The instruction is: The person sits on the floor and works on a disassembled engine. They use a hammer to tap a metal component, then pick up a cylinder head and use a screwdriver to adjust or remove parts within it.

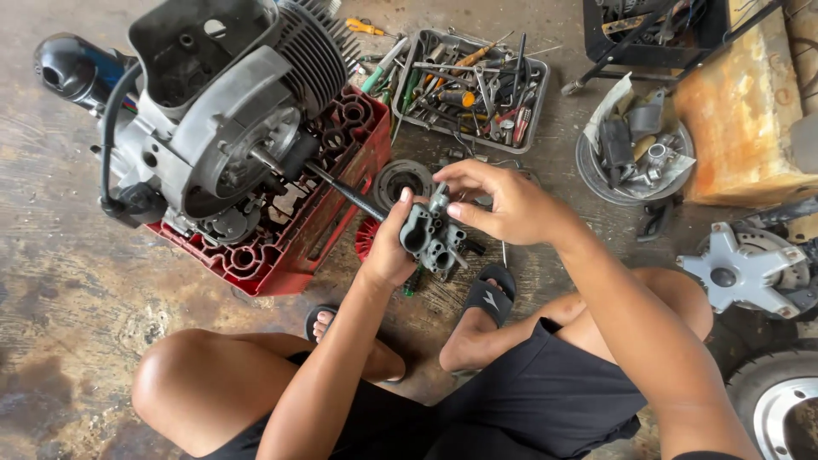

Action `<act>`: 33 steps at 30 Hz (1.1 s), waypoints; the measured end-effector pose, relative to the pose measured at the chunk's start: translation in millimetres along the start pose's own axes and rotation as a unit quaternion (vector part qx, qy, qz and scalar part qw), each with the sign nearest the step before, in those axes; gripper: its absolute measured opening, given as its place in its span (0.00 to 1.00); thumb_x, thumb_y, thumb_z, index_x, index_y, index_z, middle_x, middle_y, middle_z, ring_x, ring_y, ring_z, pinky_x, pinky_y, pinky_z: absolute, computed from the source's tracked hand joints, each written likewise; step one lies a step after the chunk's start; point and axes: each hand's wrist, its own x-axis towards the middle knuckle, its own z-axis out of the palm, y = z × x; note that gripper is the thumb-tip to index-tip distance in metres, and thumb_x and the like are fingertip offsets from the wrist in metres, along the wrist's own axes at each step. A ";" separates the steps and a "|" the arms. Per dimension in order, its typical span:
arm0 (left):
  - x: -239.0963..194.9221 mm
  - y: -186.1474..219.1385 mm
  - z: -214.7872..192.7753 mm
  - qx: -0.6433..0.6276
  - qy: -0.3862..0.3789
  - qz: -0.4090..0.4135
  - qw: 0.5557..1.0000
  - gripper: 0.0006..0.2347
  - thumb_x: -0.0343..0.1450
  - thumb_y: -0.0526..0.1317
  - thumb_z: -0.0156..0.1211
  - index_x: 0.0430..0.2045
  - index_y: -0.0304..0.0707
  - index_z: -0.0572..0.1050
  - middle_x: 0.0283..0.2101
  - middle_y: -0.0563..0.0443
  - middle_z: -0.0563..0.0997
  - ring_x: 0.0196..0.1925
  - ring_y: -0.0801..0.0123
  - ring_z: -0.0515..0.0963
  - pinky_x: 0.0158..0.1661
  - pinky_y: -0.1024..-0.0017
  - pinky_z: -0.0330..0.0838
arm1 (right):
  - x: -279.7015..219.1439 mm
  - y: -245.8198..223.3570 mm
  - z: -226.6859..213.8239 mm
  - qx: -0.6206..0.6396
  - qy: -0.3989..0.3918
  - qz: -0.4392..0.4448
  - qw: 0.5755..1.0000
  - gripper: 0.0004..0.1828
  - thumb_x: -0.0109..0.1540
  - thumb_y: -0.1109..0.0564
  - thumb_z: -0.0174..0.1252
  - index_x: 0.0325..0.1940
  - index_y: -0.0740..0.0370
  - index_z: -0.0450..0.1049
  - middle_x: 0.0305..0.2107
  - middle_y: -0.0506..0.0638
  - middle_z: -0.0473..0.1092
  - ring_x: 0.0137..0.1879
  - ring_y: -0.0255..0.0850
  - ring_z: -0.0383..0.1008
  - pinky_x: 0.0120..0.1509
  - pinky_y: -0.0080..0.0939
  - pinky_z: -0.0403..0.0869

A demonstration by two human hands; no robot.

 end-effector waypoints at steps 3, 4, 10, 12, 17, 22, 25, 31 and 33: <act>-10.1 7.8 6.0 0.037 0.076 0.011 0.996 0.19 0.72 0.53 0.62 0.27 0.33 0.77 0.34 0.36 0.84 0.43 0.60 0.85 0.50 0.58 0.79 | 10.2 5.1 2.7 0.055 -0.026 0.015 0.998 0.24 0.64 0.63 0.59 0.65 0.66 0.66 0.44 0.61 0.79 0.51 0.46 0.78 0.59 0.47 0.76; -11.1 12.0 11.4 0.036 0.077 0.013 0.996 0.19 0.72 0.53 0.62 0.27 0.33 0.77 0.34 0.36 0.84 0.43 0.60 0.85 0.50 0.58 0.79 | 11.2 2.7 2.4 0.054 -0.029 0.014 0.998 0.24 0.64 0.63 0.59 0.65 0.66 0.66 0.44 0.61 0.79 0.51 0.46 0.78 0.59 0.47 0.76; -12.9 13.7 10.4 -0.019 0.141 0.022 0.990 0.21 0.71 0.53 0.66 0.27 0.28 0.75 0.41 0.28 0.82 0.48 0.49 0.83 0.52 0.48 0.75 | 16.3 2.6 9.4 0.050 -0.018 0.032 0.998 0.29 0.61 0.68 0.62 0.65 0.67 0.63 0.45 0.66 0.77 0.52 0.50 0.79 0.58 0.48 0.77; -11.4 14.0 10.7 -0.051 0.166 0.022 0.985 0.20 0.70 0.51 0.68 0.31 0.25 0.75 0.41 0.26 0.80 0.46 0.46 0.83 0.51 0.45 0.76 | 18.4 -3.0 9.7 0.040 -0.012 0.035 0.999 0.30 0.60 0.69 0.61 0.66 0.68 0.63 0.48 0.67 0.76 0.52 0.50 0.78 0.58 0.48 0.76; -26.5 38.2 37.7 -0.013 0.158 0.054 0.986 0.18 0.72 0.49 0.63 0.20 0.30 0.74 0.25 0.38 0.77 0.32 0.57 0.81 0.40 0.58 0.78 | 16.3 -14.4 14.6 0.010 -0.023 0.052 0.998 0.34 0.60 0.67 0.63 0.69 0.65 0.60 0.48 0.66 0.77 0.54 0.53 0.78 0.59 0.49 0.76; -34.0 45.7 50.0 0.006 0.159 0.065 0.985 0.20 0.74 0.51 0.60 0.17 0.33 0.72 0.17 0.45 0.71 0.23 0.63 0.76 0.30 0.71 0.74 | 25.1 -25.7 12.7 0.008 -0.057 0.073 0.996 0.35 0.59 0.69 0.63 0.69 0.65 0.61 0.49 0.68 0.77 0.56 0.57 0.79 0.60 0.54 0.75; -34.3 48.4 53.4 -0.024 0.156 0.053 0.986 0.22 0.74 0.53 0.57 0.13 0.37 0.70 0.14 0.48 0.69 0.20 0.67 0.73 0.26 0.75 0.69 | 27.0 -15.4 9.0 0.035 -0.083 0.100 0.991 0.38 0.59 0.65 0.64 0.71 0.61 0.57 0.47 0.62 0.78 0.53 0.48 0.77 0.61 0.47 0.74; -26.5 37.5 35.7 -0.026 0.212 0.033 0.976 0.19 0.73 0.55 0.58 0.23 0.36 0.72 0.19 0.48 0.71 0.23 0.65 0.74 0.25 0.72 0.70 | 29.7 -9.1 15.0 0.057 -0.080 0.119 0.988 0.35 0.60 0.64 0.65 0.69 0.59 0.61 0.43 0.60 0.80 0.49 0.43 0.77 0.58 0.41 0.75; -26.7 36.3 36.1 -0.017 0.230 0.032 0.973 0.19 0.73 0.55 0.58 0.23 0.37 0.72 0.20 0.50 0.71 0.23 0.67 0.75 0.26 0.75 0.70 | 31.1 -7.4 15.9 0.048 -0.080 0.124 0.988 0.35 0.59 0.64 0.65 0.69 0.58 0.61 0.44 0.58 0.79 0.49 0.42 0.76 0.58 0.40 0.74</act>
